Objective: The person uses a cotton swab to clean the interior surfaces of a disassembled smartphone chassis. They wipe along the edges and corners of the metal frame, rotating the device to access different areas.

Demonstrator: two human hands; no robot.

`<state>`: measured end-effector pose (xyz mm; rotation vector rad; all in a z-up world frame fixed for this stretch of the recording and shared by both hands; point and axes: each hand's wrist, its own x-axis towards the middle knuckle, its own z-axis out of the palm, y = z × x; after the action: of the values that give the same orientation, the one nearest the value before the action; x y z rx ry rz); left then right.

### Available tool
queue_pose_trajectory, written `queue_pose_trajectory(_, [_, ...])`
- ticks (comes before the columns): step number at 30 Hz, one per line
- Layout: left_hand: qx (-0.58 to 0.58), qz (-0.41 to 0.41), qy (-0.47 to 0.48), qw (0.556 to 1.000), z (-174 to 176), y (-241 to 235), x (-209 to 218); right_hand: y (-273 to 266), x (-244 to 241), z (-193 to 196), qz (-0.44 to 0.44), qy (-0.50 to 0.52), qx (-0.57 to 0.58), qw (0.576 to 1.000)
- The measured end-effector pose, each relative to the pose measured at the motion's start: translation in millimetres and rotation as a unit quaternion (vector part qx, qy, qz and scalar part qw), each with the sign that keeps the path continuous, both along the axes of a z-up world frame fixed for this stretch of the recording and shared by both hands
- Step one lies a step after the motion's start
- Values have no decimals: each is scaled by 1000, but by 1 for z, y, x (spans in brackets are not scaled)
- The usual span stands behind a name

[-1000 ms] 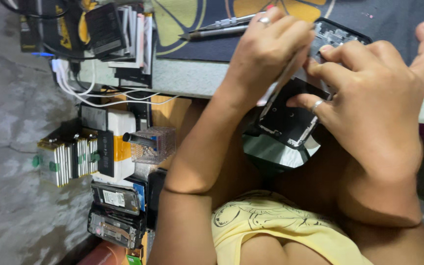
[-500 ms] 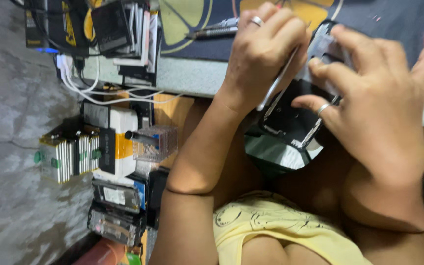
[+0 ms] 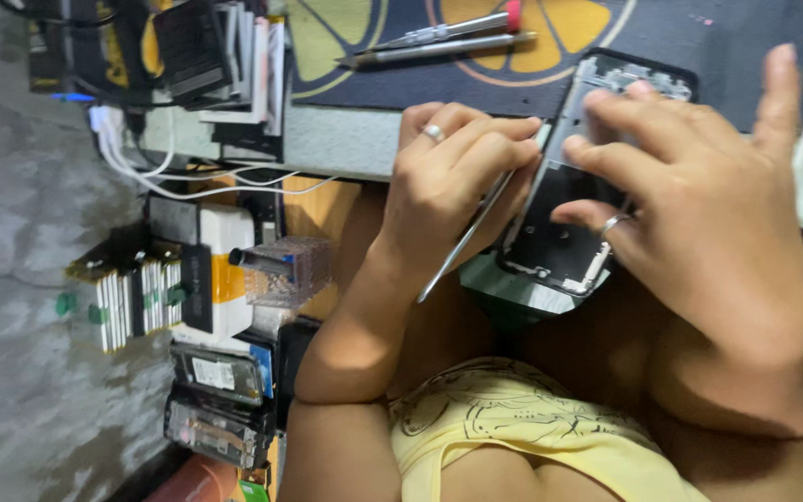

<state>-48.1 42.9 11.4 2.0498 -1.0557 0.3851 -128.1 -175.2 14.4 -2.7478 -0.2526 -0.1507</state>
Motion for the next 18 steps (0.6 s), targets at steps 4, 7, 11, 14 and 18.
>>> queue_pose_trajectory(4, [1, 16, -8, 1000, -3, -8, 3, -1, 3, -1, 8, -13, -7, 1000])
queue_pose_trajectory(7, [3, 14, -8, 1000, -8, -14, 6, -2, 3, -2, 13, -22, -12, 1000])
queue_pose_trajectory(11, [9, 3, -19, 1000, -13, -19, 12, -3, 3, -4, 10, -23, -7, 1000])
queue_pose_trajectory(14, [3, 5, -22, 1000, -16, -26, 17, -3, 4, -4, 10, -26, -10, 1000])
queue_pose_trajectory(18, [11, 12, -25, 1000, -17, -31, 21, -1, 5, -3, 9, -25, -10, 1000])
